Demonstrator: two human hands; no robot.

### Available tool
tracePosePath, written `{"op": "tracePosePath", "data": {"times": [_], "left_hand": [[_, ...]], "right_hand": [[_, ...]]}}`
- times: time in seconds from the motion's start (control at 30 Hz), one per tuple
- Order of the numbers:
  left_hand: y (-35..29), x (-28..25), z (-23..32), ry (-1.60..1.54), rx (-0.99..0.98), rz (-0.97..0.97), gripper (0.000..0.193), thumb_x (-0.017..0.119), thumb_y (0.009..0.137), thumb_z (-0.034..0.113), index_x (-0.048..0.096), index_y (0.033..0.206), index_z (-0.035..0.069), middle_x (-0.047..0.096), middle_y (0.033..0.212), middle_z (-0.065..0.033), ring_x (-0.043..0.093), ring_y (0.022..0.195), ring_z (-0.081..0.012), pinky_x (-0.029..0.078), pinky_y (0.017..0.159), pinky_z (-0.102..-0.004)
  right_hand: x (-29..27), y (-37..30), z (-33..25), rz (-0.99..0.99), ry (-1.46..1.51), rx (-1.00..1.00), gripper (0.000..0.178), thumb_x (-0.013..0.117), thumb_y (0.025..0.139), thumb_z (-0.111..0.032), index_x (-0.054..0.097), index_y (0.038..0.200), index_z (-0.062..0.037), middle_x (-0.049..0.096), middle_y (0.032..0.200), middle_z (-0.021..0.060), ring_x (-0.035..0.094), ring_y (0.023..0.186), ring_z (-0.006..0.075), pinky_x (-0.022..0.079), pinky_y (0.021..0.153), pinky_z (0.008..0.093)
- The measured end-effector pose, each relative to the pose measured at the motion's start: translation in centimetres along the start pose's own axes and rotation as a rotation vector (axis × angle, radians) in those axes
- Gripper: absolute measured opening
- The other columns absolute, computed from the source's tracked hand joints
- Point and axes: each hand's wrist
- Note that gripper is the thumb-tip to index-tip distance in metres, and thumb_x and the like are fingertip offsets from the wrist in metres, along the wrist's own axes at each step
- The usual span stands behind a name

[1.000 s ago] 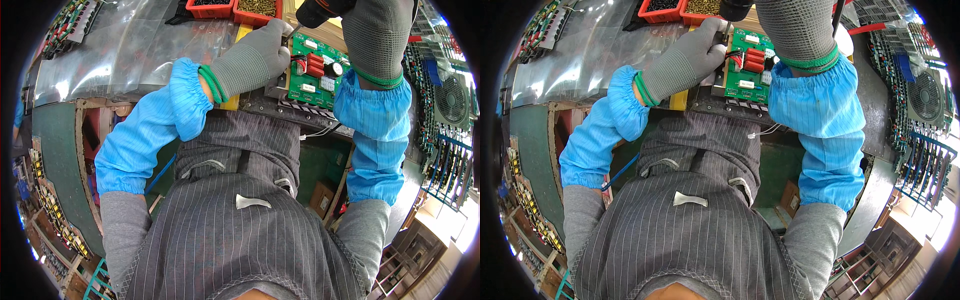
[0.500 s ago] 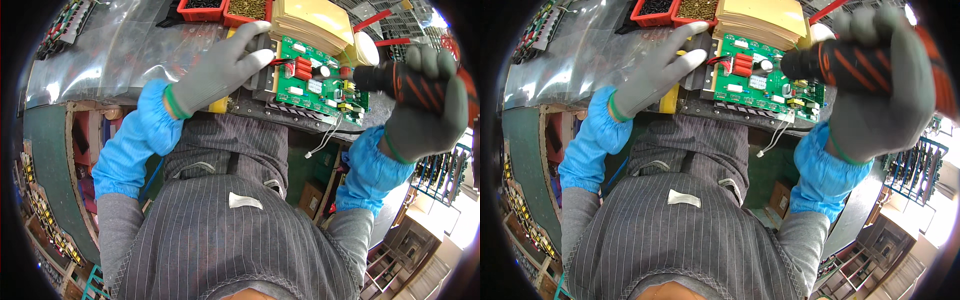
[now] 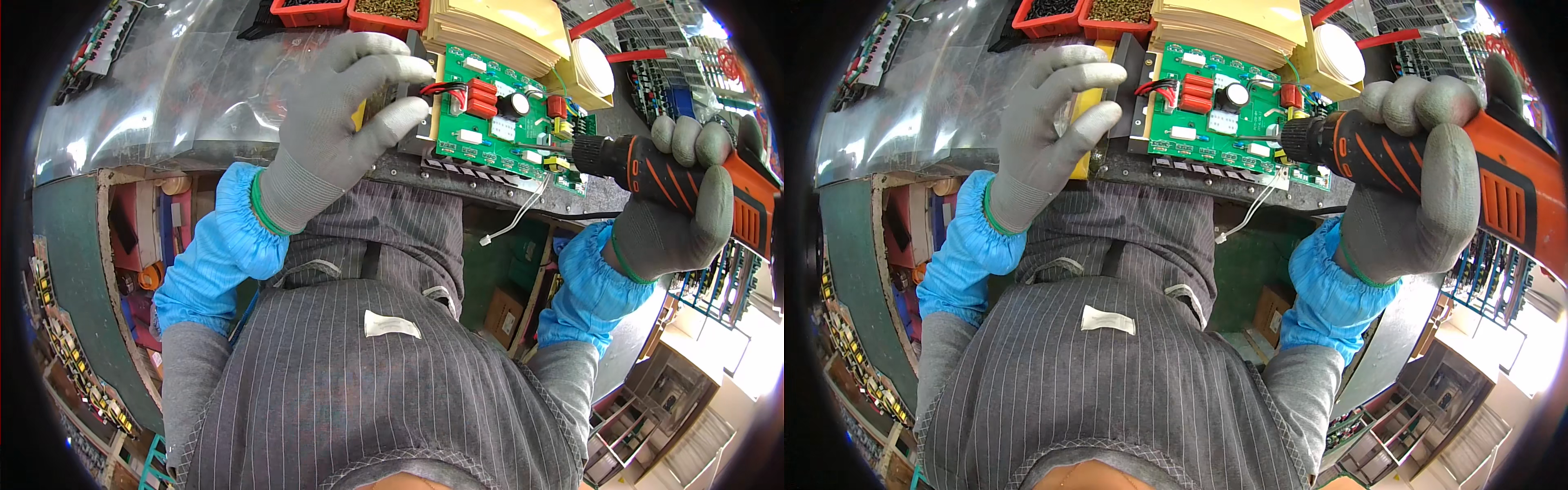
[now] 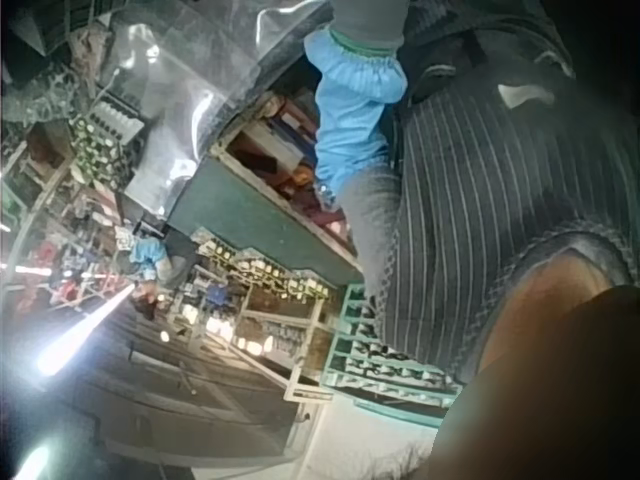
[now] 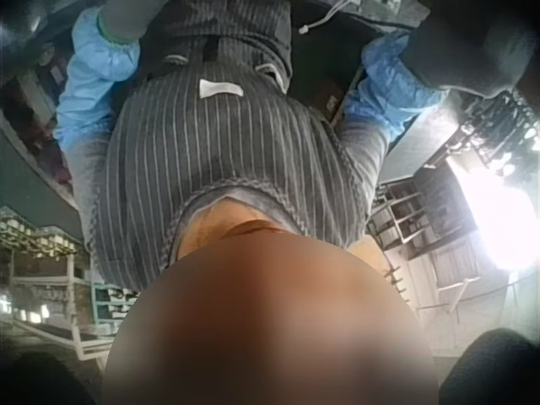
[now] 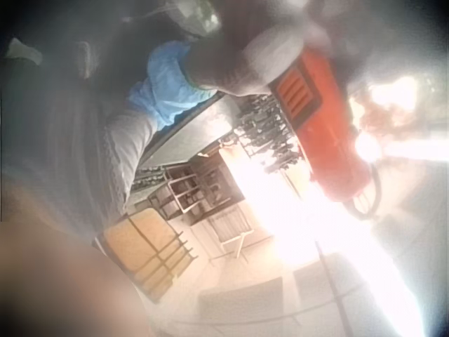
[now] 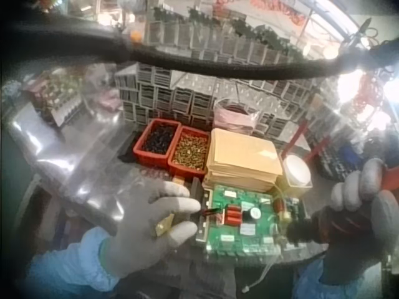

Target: Assembling electronic components, applying adhesive, and using a power screwdriver on a workbench.

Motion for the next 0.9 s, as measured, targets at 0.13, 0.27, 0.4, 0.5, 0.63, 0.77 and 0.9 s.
{"op": "tracePosePath", "data": {"times": [0.13, 0.27, 0.4, 0.5, 0.63, 0.77, 0.9], "left_hand": [[-0.3, 0.7, 0.7, -0.053, -0.045, -0.009, 0.026, 0.075, 0.082, 0.017, 0.073, 0.107, 0.009, 0.061, 0.116, -0.0108, 0.058, 0.113, -0.0266, 0.046, 0.096, -0.0376], [0.3, 2.4, 0.7, 0.032, 0.185, 0.018, 0.032, 0.081, 0.076, 0.023, 0.074, 0.105, 0.012, 0.062, 0.117, -0.0099, 0.058, 0.114, -0.0313, 0.046, 0.097, -0.0433], [0.4, 3.5, 1.0, 0.066, 0.166, 0.056, 0.033, 0.083, 0.069, 0.023, 0.075, 0.099, 0.011, 0.063, 0.116, -0.0094, 0.057, 0.115, -0.0328, 0.046, 0.099, -0.0465], [0.3, 3.6, 0.7, 0.003, 0.145, 0.018, 0.027, 0.083, 0.069, 0.022, 0.074, 0.091, 0.009, 0.064, 0.114, -0.0084, 0.058, 0.115, -0.0324, 0.046, 0.101, -0.0472], [0.1, 3.2, 0.8, 0.034, 0.151, 0.085, 0.022, 0.083, 0.069, 0.021, 0.073, 0.084, 0.009, 0.065, 0.112, -0.0072, 0.058, 0.114, -0.0316, 0.046, 0.100, -0.0462], [0.1, 3.3, 0.7, 0.004, 0.144, 0.047, 0.019, 0.082, 0.070, 0.021, 0.073, 0.083, 0.009, 0.065, 0.109, -0.0059, 0.057, 0.116, -0.0308, 0.044, 0.101, -0.0456], [0.2, 3.3, 0.7, 0.006, 0.124, 0.032, 0.020, 0.082, 0.070, 0.022, 0.072, 0.081, 0.009, 0.066, 0.108, -0.0054, 0.057, 0.116, -0.0305, 0.044, 0.101, -0.0452]], "right_hand": [[-0.4, 0.8, -0.6, 0.037, 0.119, -0.016, 0.026, 0.061, 0.087, -0.018, 0.049, 0.103, -0.0020, 0.048, 0.091, 0.0059, 0.046, 0.079, 0.0163, 0.043, 0.075, 0.0384], [0.5, 1.2, -1.2, -0.002, 0.361, 0.037, 0.035, 0.067, 0.083, -0.020, 0.052, 0.112, -0.0074, 0.045, 0.088, 0.0005, 0.046, 0.080, 0.0108, 0.040, 0.079, 0.0340], [1.5, 1.7, -1.7, 0.018, 0.629, 0.115, 0.030, 0.071, 0.081, -0.024, 0.044, 0.089, -0.0133, 0.045, 0.082, 0.0008, 0.045, 0.077, 0.0120, 0.038, 0.084, 0.0334], [1.6, 1.8, -1.7, 0.031, 0.620, 0.120, 0.030, 0.072, 0.081, -0.026, 0.045, 0.090, -0.0144, 0.046, 0.082, 0.0007, 0.046, 0.079, 0.0119, 0.039, 0.085, 0.0333], [2.4, 1.9, -1.4, 0.078, 0.578, 0.071, 0.030, 0.072, 0.080, -0.026, 0.047, 0.091, -0.0140, 0.046, 0.082, 0.0006, 0.047, 0.080, 0.0118, 0.040, 0.085, 0.0346], [1.8, 2.1, -1.5, 0.027, 0.608, 0.103, 0.031, 0.072, 0.080, -0.026, 0.046, 0.091, -0.0135, 0.045, 0.083, 0.0009, 0.048, 0.081, 0.0122, 0.041, 0.085, 0.0359], [1.9, 2.1, -1.7, 0.006, 0.611, 0.124, 0.032, 0.072, 0.081, -0.026, 0.046, 0.092, -0.0126, 0.045, 0.084, 0.0016, 0.049, 0.084, 0.0132, 0.041, 0.086, 0.0371]]}}
Point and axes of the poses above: each hand's wrist, its own y-axis towards the middle knuckle, its own x-axis out of the palm, z = x × y
